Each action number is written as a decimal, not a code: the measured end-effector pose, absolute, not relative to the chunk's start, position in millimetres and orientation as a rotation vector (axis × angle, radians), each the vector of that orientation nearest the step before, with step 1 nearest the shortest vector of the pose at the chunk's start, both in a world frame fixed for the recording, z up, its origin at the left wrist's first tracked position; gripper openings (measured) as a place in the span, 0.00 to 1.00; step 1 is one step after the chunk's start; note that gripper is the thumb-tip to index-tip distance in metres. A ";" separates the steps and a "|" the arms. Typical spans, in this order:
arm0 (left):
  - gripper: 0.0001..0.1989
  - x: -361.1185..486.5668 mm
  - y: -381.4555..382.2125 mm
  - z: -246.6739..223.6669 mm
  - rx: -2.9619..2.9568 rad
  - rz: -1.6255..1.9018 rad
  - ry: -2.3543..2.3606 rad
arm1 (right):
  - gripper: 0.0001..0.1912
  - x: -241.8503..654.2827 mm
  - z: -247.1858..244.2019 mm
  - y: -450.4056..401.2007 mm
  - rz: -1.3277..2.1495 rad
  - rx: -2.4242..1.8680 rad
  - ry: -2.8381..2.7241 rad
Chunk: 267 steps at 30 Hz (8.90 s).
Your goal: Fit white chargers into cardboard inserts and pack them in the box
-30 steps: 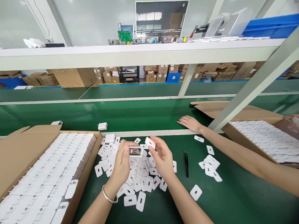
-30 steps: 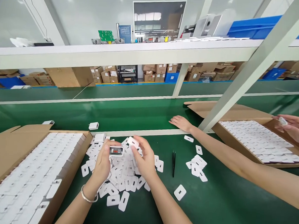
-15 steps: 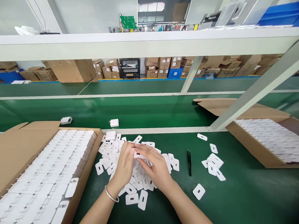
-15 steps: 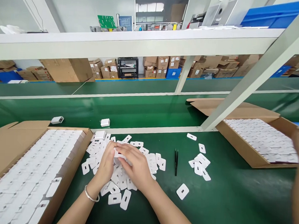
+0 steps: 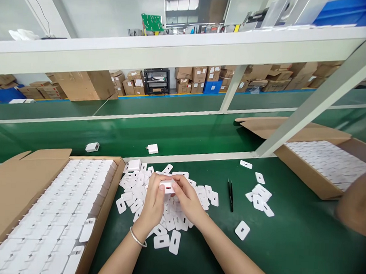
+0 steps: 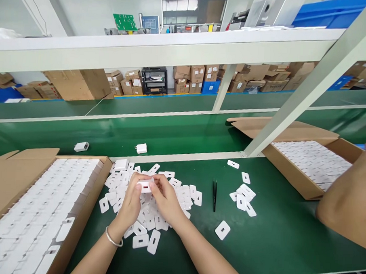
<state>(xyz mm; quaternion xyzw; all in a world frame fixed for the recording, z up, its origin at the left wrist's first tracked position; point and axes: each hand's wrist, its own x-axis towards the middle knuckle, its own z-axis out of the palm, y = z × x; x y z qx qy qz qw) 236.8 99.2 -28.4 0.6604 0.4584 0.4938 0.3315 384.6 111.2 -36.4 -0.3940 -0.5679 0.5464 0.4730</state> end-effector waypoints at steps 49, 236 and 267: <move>0.25 237.0 103.3 -37.9 1.539 1.390 1.174 | 0.18 378.8 -44.3 109.8 1.266 -1.001 -1.406; 0.35 234.3 115.0 -60.5 2.392 1.410 1.474 | 0.18 377.5 -57.3 124.0 1.302 -0.900 -1.294; 0.17 244.3 109.9 -48.7 1.655 1.450 1.278 | 0.18 379.8 -57.8 126.7 1.170 -0.949 -1.342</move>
